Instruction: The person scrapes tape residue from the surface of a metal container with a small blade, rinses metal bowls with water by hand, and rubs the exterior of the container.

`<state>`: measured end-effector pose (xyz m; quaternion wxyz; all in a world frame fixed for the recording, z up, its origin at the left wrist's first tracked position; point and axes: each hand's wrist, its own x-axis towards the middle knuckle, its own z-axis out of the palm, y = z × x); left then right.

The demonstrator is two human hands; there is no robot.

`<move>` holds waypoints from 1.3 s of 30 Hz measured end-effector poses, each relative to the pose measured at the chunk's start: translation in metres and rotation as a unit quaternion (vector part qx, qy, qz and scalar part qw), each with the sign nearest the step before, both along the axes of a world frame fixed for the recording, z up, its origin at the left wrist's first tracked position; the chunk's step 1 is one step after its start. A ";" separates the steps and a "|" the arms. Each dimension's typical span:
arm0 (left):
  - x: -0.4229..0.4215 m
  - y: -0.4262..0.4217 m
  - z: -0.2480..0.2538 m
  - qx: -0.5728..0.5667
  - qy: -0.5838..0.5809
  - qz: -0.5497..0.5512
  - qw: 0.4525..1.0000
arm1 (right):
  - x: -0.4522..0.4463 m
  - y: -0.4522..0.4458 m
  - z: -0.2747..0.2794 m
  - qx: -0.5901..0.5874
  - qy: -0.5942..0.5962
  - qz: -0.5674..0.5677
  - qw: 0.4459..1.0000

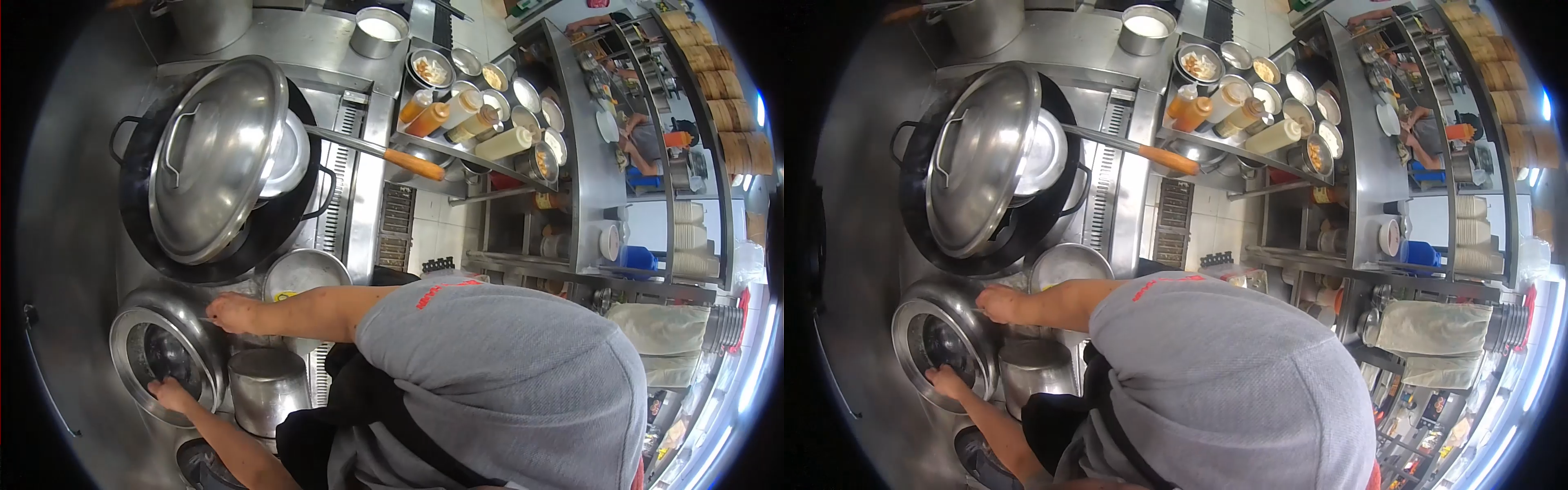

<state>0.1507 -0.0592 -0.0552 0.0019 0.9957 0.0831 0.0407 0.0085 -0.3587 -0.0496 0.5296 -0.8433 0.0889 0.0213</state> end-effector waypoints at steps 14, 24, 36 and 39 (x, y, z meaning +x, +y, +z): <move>-0.017 0.048 -0.014 -0.194 -0.110 0.098 0.970 | -0.031 -0.031 0.013 -0.064 0.090 0.055 0.992; -0.131 -0.036 0.072 -0.706 -0.086 0.270 0.649 | -0.050 -0.044 0.061 -0.065 0.110 0.102 0.987; -0.279 -0.098 0.122 -0.785 -0.053 0.249 0.564 | -0.060 0.005 0.142 0.157 0.069 0.105 0.980; -0.299 -0.104 0.106 -0.779 -0.048 0.259 0.569 | -0.069 0.004 0.153 0.114 0.079 0.128 0.982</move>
